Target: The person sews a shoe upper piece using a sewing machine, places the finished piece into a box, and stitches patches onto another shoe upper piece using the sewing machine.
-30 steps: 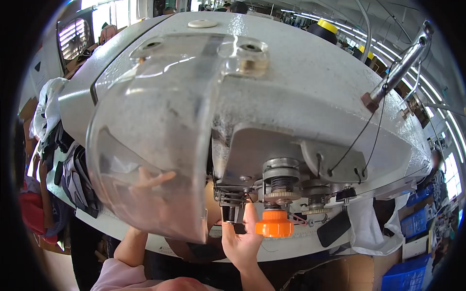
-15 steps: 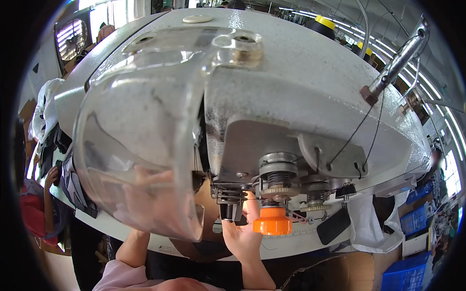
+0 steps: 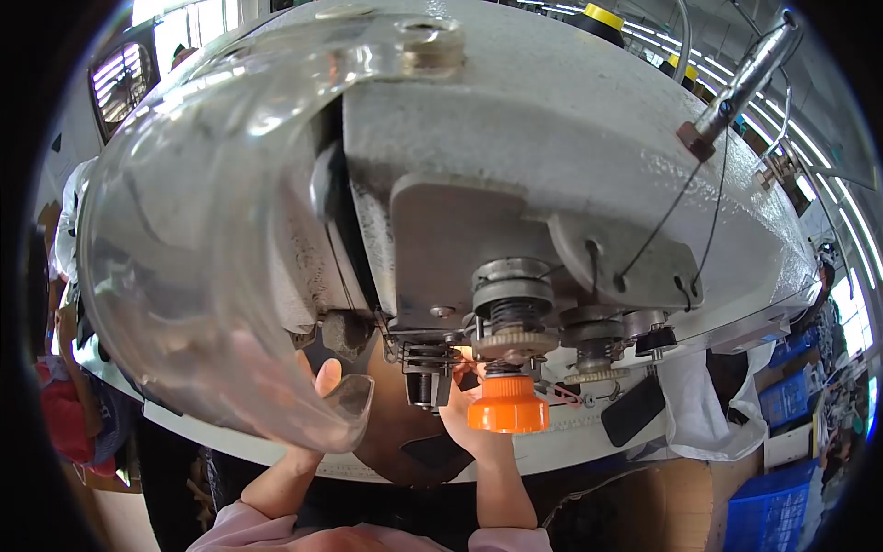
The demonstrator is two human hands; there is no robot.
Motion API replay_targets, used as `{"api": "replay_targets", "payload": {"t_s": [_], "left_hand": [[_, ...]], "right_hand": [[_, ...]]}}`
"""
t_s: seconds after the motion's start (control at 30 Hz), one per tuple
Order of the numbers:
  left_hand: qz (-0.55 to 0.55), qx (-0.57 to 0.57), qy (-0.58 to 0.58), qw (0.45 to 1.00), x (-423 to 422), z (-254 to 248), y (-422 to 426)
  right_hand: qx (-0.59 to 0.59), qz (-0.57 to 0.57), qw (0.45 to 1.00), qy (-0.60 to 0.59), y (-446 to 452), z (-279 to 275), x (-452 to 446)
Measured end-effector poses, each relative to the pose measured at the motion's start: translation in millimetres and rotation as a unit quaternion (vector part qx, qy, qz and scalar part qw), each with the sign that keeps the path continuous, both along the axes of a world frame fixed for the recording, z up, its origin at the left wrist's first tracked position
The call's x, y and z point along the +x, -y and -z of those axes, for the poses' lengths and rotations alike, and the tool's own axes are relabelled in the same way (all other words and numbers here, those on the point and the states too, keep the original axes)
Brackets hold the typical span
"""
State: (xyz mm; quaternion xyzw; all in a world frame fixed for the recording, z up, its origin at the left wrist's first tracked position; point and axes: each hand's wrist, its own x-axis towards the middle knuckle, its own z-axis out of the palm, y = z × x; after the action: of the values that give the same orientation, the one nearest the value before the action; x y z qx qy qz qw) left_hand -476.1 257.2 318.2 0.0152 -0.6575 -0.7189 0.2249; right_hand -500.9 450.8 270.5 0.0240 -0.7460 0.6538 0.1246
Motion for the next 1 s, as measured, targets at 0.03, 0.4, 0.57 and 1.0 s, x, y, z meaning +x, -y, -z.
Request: {"api": "replay_targets", "payload": {"t_s": [0.03,0.4,0.57,1.0], "left_hand": [[-0.004,-0.004,-0.003,1.0,-0.9,0.3,-0.7],[-0.095,-0.057,-0.057,0.992,11.8,19.2,-38.1],[-0.072,-0.101,-0.007,0.992,15.6,29.5,-28.8],[-0.08,-0.016,-0.073,0.994,7.1,14.7,-28.8]], "right_hand": [[0.019,0.004,1.0,-0.012,-1.1,4.8,-0.1],[0.298,0.112,0.936,-0.152,-5.5,33.2,-14.3],[0.356,-0.163,0.92,-0.016,-10.0,-58.6,31.1],[0.286,-0.099,0.917,-0.258,-1.1,-53.5,57.6]]}}
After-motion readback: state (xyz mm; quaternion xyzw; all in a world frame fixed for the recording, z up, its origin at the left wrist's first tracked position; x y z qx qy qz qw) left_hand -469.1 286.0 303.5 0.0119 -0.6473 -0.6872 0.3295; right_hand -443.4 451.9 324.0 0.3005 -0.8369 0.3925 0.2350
